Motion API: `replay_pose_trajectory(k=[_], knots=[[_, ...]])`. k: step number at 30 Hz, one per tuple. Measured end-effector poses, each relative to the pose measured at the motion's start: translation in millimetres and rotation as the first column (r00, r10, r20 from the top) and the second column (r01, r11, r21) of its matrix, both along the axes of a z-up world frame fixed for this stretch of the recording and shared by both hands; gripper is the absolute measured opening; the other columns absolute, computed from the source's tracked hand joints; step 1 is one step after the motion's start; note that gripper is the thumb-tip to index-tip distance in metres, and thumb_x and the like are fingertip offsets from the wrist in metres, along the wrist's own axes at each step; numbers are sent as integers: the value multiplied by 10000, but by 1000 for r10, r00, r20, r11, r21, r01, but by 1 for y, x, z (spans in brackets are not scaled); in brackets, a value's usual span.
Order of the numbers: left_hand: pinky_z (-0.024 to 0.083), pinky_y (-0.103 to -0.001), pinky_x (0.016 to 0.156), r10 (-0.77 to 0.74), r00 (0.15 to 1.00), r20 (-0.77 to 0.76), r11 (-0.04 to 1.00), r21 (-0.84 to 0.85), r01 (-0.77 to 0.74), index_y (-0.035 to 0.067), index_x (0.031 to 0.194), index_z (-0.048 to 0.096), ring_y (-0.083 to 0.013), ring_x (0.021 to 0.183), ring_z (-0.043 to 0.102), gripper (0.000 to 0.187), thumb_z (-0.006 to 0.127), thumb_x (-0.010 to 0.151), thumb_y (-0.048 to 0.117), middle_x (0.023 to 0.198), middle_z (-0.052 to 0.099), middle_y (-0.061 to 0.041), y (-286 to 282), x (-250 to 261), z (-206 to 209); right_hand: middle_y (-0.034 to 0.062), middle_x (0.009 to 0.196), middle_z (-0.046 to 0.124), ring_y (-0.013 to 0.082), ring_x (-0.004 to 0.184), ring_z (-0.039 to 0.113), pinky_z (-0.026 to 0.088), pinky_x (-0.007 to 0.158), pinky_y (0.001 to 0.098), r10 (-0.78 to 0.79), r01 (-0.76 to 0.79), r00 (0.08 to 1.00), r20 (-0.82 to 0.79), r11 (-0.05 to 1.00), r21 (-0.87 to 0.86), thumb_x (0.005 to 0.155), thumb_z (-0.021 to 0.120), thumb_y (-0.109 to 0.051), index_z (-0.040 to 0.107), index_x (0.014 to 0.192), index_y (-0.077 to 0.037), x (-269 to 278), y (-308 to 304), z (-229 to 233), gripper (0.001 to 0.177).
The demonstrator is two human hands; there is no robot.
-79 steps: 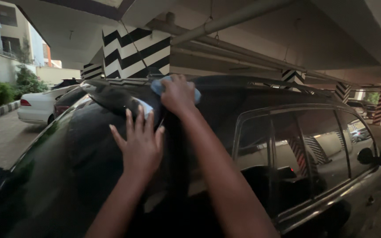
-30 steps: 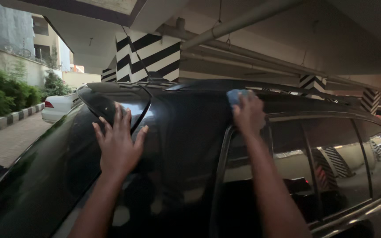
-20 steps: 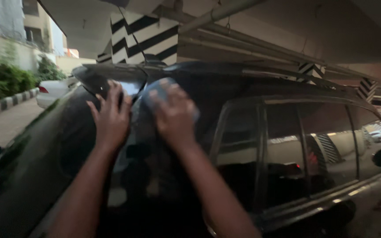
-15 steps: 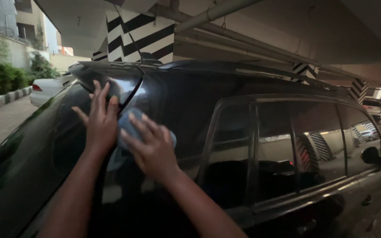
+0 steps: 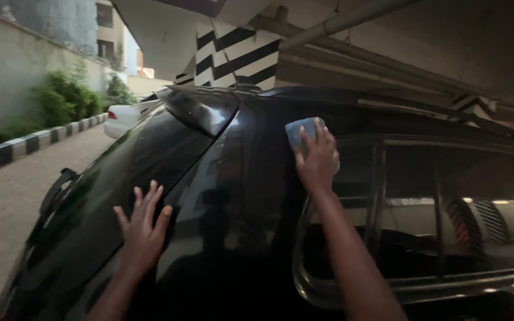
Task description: The person wipes the rear windshield, trunk, taillights, side windows, and roof of a car using a sponge.
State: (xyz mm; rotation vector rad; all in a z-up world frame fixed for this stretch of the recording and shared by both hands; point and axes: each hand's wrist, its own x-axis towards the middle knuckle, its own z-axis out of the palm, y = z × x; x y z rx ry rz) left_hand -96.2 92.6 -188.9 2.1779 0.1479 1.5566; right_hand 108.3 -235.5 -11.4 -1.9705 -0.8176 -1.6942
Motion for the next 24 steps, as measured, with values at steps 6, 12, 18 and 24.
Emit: replay_pose_trajectory(k=[6, 12, 18, 24], knots=[[-164, -638, 1191, -136, 990, 27, 990, -29, 137, 173, 1543, 457, -345, 1608, 55, 657, 313, 1048, 580, 1689, 317, -49, 6, -4, 6, 182, 1543, 471, 444, 1414, 450, 416, 969, 629, 199, -172, 959, 204, 974, -145, 897, 619, -112, 622, 1355, -166, -80, 75, -54, 461], [-91, -618, 1233, -107, 991, 77, 994, -26, 109, 151, 1525, 503, -337, 1618, 80, 652, 333, 1065, 582, 1689, 326, -77, -20, -16, -5, 127, 1589, 528, 329, 1443, 530, 447, 1064, 574, 502, -440, 864, 33, 785, -436, 1006, 653, -213, 680, 1302, -174, -176, 89, -204, 300], [-76, -609, 1244, -22, 994, 109, 993, -112, 34, 112, 1478, 544, -351, 1623, 57, 634, 302, 1092, 553, 1702, 297, -115, -43, -24, -37, 67, 1615, 473, 319, 1468, 462, 379, 1075, 577, 577, -522, 809, -112, 617, -589, 995, 666, -291, 653, 1389, -249, -187, 33, -297, 396], [-97, -567, 1251, -145, 983, 109, 984, -91, 155, 112, 1593, 385, -316, 1621, 40, 721, 279, 1073, 599, 1722, 246, -92, -34, -38, -47, 140, 1547, 512, 351, 1449, 502, 432, 1098, 551, 352, -261, 934, 60, 787, -559, 976, 633, -153, 618, 1344, -168, -120, -6, -220, 369]])
